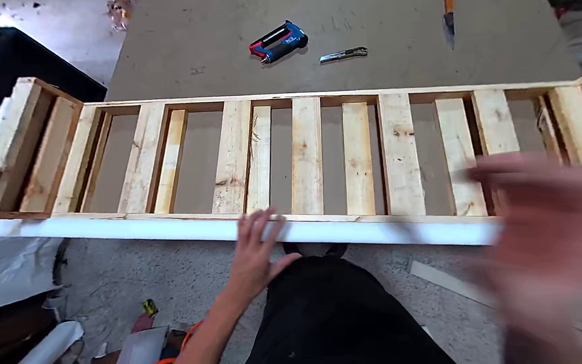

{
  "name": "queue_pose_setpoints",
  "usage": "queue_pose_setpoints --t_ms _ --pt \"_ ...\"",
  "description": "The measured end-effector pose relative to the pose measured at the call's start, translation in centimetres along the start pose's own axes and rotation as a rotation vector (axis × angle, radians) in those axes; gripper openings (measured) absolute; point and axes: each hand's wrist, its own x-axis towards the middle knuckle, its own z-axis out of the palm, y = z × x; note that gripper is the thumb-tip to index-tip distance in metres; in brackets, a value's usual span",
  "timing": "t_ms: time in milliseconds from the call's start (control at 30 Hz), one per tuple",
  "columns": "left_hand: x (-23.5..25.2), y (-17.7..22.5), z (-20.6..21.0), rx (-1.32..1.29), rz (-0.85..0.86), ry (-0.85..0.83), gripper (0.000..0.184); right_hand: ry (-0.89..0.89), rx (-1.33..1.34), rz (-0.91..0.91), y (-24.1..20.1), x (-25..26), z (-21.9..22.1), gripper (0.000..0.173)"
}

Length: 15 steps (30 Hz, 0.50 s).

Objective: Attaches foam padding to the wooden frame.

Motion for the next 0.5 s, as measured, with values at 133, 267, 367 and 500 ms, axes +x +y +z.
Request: queue_pose_setpoints --t_ms 133,267,367,500 --pt "-0.7 -5.8 0.9 0.240 -0.050 -0.159 0.105 -0.414 -0.774 -0.058 14.1 -6.1 10.6 0.116" --pt "-0.6 -7.1 2.8 0.285 -0.012 -0.207 0.100 -0.309 -0.955 -0.243 17.8 -6.2 12.2 0.088" --pt "1.0 -4.7 3.9 0.259 0.048 -0.203 0.100 -0.286 -0.992 -0.303 18.1 -5.3 12.2 0.088" --pt "1.8 -2.8 6.6 0.263 0.090 -0.168 0.094 -0.323 -0.900 -0.145 16.3 -5.4 12.7 0.089"
